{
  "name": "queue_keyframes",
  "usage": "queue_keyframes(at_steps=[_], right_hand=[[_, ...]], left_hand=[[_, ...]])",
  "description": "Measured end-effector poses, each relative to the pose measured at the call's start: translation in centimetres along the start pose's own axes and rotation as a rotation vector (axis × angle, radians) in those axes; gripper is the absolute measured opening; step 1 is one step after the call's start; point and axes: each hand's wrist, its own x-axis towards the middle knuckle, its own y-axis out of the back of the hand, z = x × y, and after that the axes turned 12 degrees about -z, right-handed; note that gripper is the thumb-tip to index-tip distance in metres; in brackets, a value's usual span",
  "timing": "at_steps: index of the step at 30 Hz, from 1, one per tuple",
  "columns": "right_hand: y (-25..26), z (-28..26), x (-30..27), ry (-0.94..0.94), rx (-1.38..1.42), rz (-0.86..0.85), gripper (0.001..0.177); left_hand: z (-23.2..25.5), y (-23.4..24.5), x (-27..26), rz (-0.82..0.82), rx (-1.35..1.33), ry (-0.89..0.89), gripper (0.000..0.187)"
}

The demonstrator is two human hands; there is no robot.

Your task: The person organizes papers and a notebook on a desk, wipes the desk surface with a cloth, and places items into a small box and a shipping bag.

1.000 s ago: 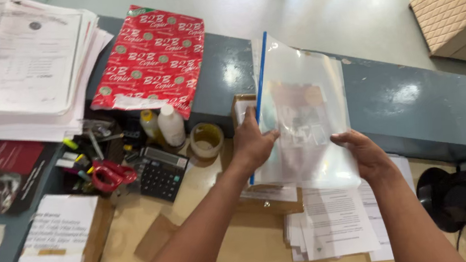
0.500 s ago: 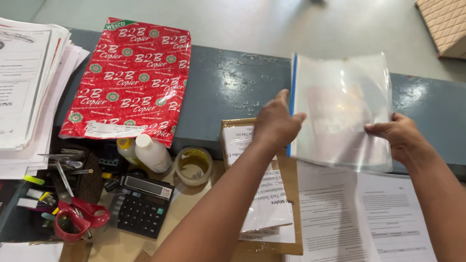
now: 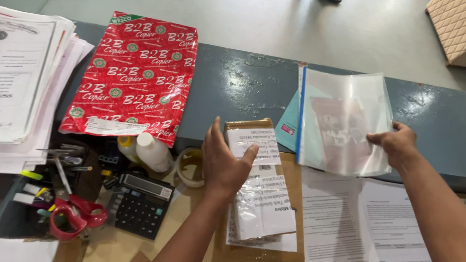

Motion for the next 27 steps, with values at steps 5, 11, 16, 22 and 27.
queue_keyframes(at_steps=[5, 11, 16, 22, 27], right_hand=[[-1.5, 2.1, 2.7, -0.036, 0.232, -0.048, 0.071], [-2.8, 2.0, 0.7, 0.043, 0.009, 0.136, 0.077], [-6.7, 2.2, -8.0, 0.439, -0.524, 0.348, 0.06], [-17.2, 3.7, -18.7, 0.369, -0.223, -0.245, 0.044], [-17.4, 2.1, -23.0, 0.232, 0.204, -0.541, 0.062]], left_hand=[[-1.0, 0.0, -2.9, -0.174, -0.203, 0.302, 0.118], [-2.2, 0.5, -4.4, -0.397, -0.518, 0.383, 0.101], [-3.1, 0.9, -3.8, -0.433, -0.477, 0.397, 0.096], [-3.7, 0.0, -4.4, -0.411, -0.545, 0.34, 0.086], [-2.3, 1.2, -6.4, -0.378, -0.664, 0.192, 0.099]])
